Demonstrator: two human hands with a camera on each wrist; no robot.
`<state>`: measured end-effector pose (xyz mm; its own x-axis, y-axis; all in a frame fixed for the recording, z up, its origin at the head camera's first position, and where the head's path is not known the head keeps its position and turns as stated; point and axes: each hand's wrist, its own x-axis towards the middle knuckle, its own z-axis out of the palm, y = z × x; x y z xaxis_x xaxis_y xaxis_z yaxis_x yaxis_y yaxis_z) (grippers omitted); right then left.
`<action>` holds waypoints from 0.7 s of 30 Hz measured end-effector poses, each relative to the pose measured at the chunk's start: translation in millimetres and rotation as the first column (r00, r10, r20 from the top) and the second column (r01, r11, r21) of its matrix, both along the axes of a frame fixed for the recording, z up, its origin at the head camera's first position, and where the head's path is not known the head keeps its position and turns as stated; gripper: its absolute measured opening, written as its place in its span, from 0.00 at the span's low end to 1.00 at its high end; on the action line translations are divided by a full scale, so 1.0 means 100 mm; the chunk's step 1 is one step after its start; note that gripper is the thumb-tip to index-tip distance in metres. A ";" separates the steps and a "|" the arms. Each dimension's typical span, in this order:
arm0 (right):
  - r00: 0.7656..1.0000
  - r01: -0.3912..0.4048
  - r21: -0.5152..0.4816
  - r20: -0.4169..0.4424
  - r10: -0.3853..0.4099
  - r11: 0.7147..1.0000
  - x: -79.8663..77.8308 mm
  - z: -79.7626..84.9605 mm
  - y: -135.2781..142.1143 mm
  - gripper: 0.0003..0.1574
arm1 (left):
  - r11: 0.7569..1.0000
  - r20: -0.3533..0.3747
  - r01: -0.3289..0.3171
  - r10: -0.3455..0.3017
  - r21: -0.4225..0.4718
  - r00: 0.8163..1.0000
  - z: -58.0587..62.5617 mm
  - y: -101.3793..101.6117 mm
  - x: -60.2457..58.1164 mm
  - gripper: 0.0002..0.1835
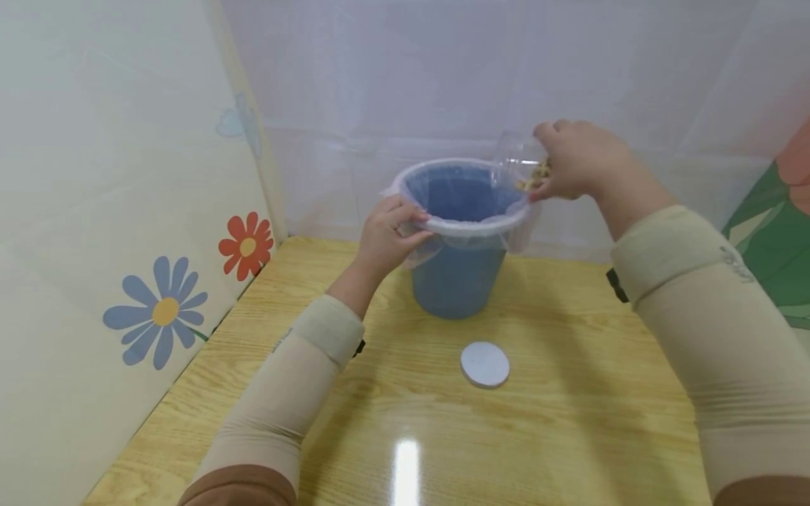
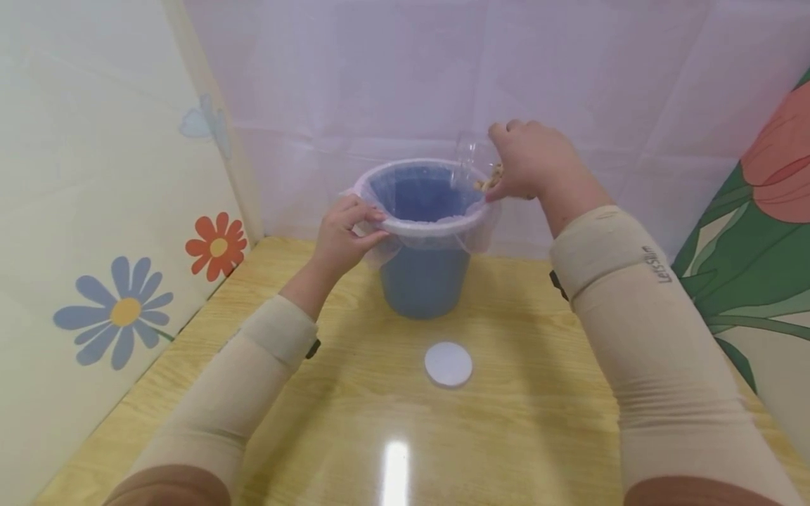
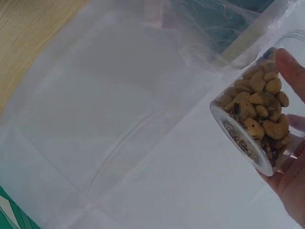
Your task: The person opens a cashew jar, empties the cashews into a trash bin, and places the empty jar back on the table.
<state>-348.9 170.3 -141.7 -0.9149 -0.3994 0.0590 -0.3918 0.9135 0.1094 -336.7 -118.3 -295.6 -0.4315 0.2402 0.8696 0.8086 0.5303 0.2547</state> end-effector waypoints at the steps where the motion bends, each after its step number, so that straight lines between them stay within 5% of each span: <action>1: 1.000 -0.002 0.006 0.000 0.002 1.000 0.00 0.00 0.00 0.72 | 1.000 0.001 -0.001 0.001 -0.001 1.000 0.00 0.00 0.00 0.12; 21: 0.994 -0.061 0.148 -0.081 0.074 0.987 -0.01 0.02 -0.07 0.65 | 1.000 -0.013 0.002 -0.002 -0.001 1.000 0.00 0.02 0.00 0.12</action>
<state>-349.7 163.3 -139.4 -0.8797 -0.4700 0.0727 -0.4353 0.8573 0.2749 -337.0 -116.5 -295.1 -0.4196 0.2419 0.8749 0.8129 0.5291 0.2436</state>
